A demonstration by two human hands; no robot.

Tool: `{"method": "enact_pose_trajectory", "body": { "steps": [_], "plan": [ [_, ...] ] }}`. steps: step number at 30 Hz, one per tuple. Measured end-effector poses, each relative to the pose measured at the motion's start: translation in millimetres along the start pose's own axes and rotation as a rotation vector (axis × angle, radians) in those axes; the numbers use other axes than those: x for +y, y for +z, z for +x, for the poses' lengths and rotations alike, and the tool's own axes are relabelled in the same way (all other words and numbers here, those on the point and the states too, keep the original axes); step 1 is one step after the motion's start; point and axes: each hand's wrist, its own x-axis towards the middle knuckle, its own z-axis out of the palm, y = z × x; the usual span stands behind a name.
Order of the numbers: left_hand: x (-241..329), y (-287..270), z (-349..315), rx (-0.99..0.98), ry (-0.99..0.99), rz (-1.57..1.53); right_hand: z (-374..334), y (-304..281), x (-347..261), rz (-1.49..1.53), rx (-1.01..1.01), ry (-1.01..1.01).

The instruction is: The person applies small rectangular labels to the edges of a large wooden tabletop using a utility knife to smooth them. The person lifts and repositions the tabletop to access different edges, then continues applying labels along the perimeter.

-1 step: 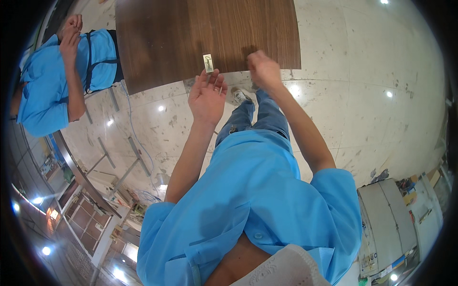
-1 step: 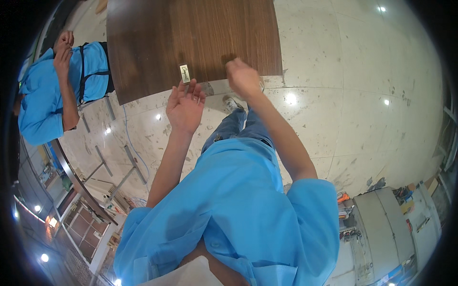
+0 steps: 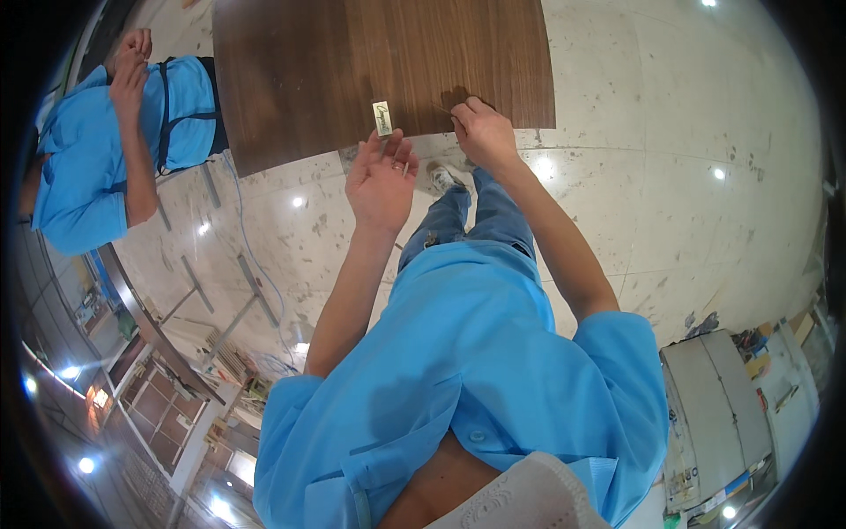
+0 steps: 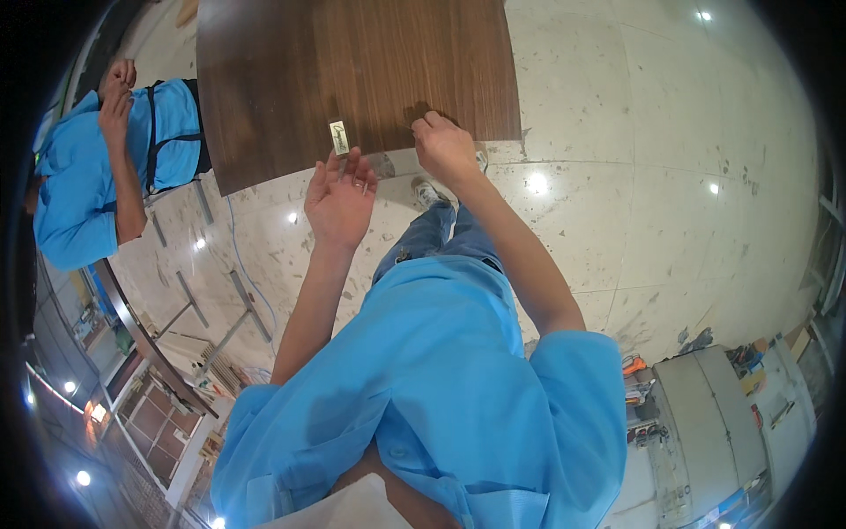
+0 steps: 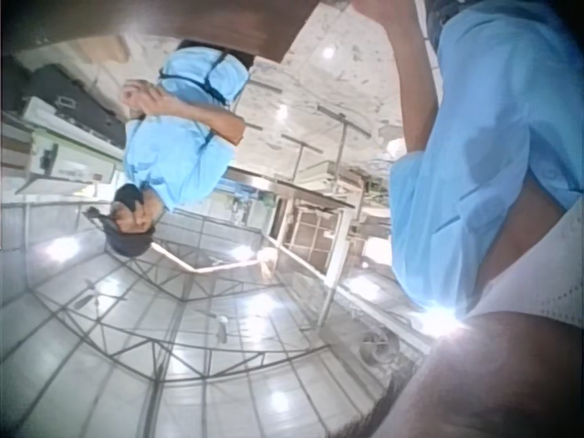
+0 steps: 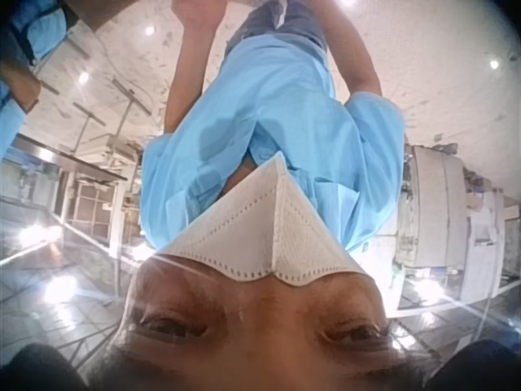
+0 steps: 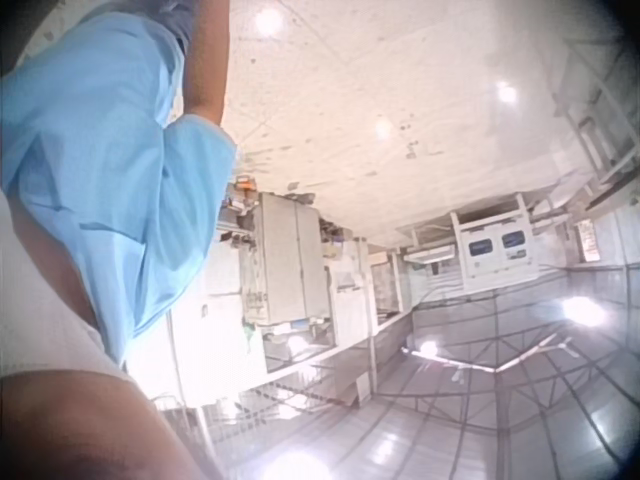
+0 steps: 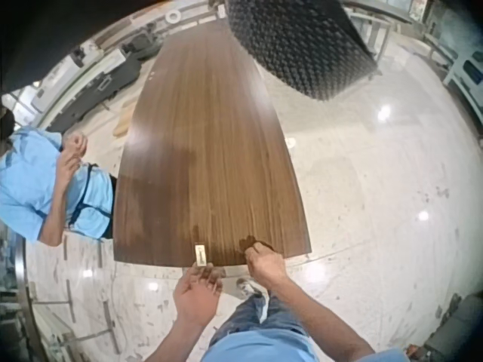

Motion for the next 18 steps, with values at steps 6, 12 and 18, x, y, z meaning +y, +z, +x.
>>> {"method": "enact_pose_trajectory", "body": {
  "steps": [6, 12, 18],
  "plan": [
    [12.3, 5.3, -14.0, -0.006, 0.052, -0.029, 4.8, -47.4, 71.4, -0.270, 0.329, 0.281],
    [14.1, 9.7, -5.9, -0.064, -0.012, -0.071, -27.2, 39.4, -7.0, -0.050, 0.146, -0.094],
    [18.1, 6.0, -3.1, -0.115, 0.003, -0.046, -23.8, -33.4, 53.5, -0.103, 0.360, 0.224]
  ]
}}
